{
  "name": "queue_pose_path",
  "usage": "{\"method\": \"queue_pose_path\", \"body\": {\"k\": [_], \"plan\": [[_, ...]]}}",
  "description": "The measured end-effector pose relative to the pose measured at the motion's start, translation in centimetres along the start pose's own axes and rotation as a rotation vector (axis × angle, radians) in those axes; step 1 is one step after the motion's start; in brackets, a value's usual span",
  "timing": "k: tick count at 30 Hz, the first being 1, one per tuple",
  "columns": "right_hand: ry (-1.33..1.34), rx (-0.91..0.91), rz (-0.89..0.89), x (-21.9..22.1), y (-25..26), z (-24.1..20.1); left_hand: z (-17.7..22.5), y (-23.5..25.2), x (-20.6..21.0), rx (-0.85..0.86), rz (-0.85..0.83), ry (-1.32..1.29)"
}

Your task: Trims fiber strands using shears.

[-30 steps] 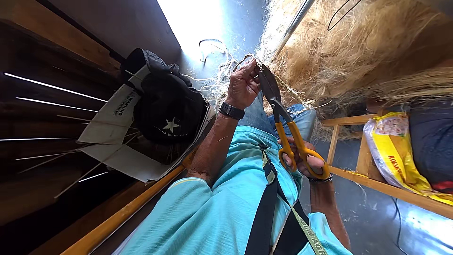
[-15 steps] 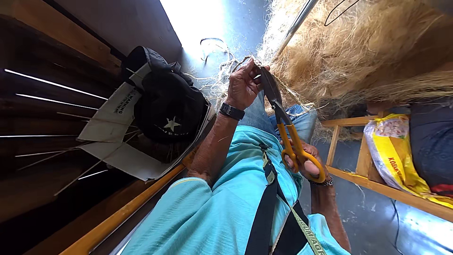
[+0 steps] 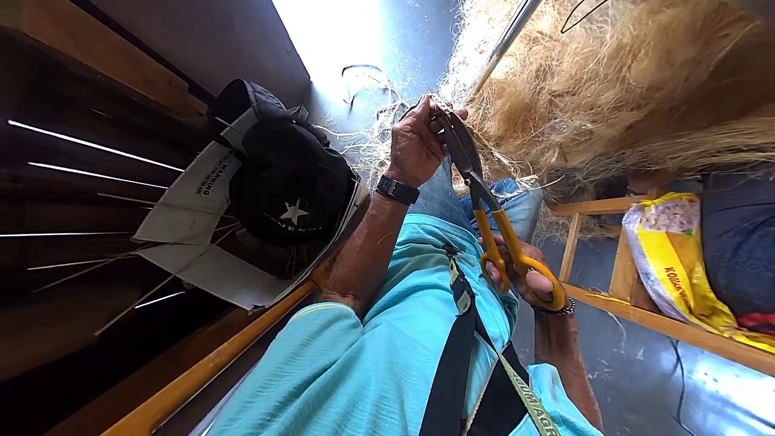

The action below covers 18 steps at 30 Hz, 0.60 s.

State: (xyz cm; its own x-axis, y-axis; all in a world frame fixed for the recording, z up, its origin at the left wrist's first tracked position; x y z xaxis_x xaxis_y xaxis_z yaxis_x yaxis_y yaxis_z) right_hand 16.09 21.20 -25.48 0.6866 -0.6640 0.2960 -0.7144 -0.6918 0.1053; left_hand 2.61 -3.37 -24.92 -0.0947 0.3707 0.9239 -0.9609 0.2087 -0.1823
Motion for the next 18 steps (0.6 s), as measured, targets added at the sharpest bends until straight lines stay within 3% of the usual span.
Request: {"method": "queue_pose_path", "body": {"k": [12,18], "plan": [[-0.333,-0.012,0.107,0.2,0.6,-1.9,-0.3,-0.2,0.8,-0.052,-0.018,0.132],[-0.305,-0.048,0.206,0.4,0.2,-2.3,-0.3,-0.1,1.0,-0.05,-0.032,0.123]]}}
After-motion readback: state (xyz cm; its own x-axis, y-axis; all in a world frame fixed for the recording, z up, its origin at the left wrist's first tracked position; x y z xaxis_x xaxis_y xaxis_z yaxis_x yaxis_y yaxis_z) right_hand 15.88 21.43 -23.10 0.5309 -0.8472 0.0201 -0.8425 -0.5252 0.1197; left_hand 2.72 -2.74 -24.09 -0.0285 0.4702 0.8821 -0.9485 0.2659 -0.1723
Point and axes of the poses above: each hand's wrist, its own y-axis towards the middle knuckle, its own x-axis out of the palm, z = x × y, the point moved 6 cm from there along y, towards the middle knuckle, and after that the axes turned 13 degrees about -x, right-handed, at the moved point
